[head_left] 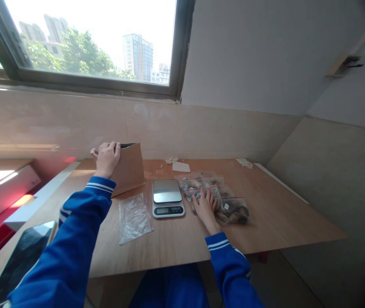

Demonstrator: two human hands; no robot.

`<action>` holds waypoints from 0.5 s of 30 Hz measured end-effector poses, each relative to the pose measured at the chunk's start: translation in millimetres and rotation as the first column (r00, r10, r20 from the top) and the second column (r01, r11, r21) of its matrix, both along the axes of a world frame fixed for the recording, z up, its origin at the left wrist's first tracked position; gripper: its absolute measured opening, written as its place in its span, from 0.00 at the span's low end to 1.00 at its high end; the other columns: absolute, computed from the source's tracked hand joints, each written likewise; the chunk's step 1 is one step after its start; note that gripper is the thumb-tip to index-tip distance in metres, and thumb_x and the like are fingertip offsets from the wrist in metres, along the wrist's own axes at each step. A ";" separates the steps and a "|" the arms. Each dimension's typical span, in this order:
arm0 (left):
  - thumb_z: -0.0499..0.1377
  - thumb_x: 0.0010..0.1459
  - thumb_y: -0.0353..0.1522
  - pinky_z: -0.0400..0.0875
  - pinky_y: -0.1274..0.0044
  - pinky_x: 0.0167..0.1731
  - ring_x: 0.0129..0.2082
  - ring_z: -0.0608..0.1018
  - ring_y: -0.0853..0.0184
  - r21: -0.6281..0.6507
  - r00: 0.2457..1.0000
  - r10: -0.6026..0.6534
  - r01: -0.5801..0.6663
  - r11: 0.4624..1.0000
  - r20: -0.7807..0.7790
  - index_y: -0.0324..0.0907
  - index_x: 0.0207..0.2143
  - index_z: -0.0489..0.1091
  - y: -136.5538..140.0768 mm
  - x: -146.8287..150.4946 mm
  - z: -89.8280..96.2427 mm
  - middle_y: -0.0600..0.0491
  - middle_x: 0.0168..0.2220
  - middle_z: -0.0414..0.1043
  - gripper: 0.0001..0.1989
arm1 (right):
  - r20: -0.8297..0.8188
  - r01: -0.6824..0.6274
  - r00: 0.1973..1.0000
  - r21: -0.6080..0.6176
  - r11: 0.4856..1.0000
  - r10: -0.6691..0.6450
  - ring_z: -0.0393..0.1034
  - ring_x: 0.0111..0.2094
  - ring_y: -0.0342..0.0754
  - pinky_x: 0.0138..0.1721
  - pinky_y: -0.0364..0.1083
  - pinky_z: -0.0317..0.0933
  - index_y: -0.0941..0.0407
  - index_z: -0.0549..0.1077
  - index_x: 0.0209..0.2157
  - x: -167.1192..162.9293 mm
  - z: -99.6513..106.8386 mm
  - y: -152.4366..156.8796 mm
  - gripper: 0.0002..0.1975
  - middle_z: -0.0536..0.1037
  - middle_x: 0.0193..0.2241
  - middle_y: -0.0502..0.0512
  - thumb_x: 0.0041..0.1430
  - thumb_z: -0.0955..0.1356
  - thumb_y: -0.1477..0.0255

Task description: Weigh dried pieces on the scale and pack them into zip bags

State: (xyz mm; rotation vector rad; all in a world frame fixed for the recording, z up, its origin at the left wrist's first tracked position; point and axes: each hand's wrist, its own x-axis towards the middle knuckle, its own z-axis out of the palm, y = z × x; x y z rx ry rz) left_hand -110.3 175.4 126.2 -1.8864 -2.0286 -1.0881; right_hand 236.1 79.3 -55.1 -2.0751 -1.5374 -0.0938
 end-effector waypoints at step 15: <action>0.58 0.55 0.42 0.63 0.75 0.31 0.37 0.79 0.58 -0.301 0.994 -0.103 0.085 0.950 -0.044 0.53 0.40 0.76 -136.1 24.0 -17.7 0.55 0.36 0.80 0.12 | 0.207 -0.833 0.540 -0.007 0.553 0.816 0.74 0.38 0.52 0.43 0.49 0.67 0.60 0.74 0.37 -162.9 105.4 -55.9 0.14 0.78 0.33 0.61 0.66 0.57 0.76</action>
